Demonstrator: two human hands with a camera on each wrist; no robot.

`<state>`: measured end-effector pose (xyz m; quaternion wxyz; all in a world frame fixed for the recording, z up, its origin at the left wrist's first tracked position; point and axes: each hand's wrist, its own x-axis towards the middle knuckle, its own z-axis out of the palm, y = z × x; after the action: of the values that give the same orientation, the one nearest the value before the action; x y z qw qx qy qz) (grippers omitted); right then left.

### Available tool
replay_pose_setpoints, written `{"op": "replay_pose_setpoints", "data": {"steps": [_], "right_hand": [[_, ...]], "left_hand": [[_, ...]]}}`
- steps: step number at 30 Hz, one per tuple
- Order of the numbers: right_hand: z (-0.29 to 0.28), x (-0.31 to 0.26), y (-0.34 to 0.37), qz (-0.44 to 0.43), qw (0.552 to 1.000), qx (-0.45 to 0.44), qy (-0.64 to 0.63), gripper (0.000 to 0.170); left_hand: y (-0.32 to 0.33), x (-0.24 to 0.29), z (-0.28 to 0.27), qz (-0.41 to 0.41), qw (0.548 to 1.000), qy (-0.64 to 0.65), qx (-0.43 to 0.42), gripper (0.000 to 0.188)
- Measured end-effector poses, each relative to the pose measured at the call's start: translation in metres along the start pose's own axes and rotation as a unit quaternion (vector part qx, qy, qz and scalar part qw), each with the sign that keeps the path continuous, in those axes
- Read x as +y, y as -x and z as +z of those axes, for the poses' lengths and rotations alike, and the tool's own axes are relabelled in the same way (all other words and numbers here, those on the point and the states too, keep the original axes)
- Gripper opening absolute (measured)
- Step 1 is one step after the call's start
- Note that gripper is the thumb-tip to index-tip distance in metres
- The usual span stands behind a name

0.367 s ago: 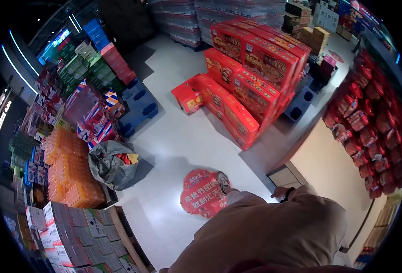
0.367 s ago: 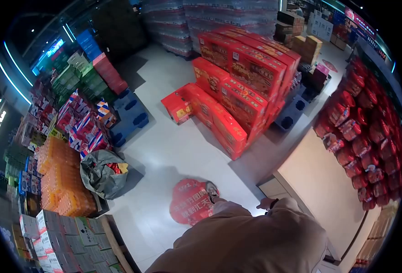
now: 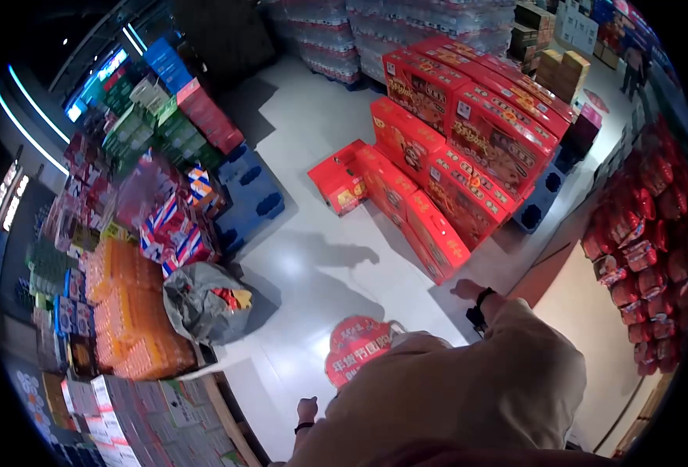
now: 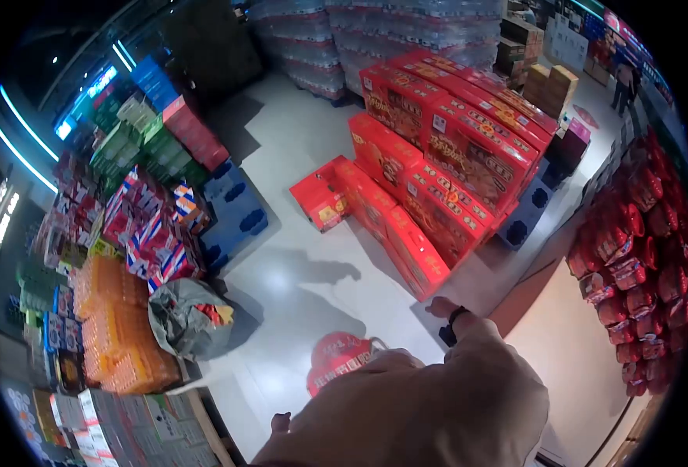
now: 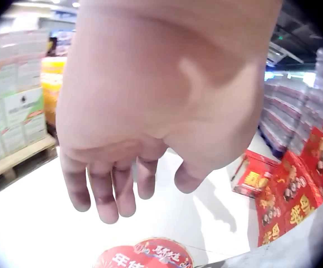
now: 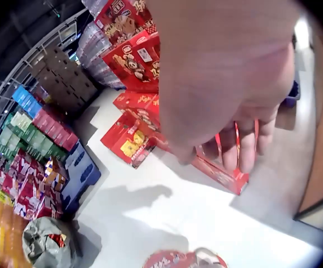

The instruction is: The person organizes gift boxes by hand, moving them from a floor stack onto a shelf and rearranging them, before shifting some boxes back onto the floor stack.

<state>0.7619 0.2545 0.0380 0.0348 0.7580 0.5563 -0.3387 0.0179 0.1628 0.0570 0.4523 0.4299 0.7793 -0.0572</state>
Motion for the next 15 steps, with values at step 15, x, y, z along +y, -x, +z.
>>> {"op": "replay_pose_setpoints", "data": {"steps": [15], "right_hand": [[0.003, -0.069, -0.092, 0.056, 0.995, -0.072, 0.033, 0.060]], "left_hand": [[-0.121, 0.125, -0.178, 0.016, 0.993, -0.117, 0.013, 0.036]]}}
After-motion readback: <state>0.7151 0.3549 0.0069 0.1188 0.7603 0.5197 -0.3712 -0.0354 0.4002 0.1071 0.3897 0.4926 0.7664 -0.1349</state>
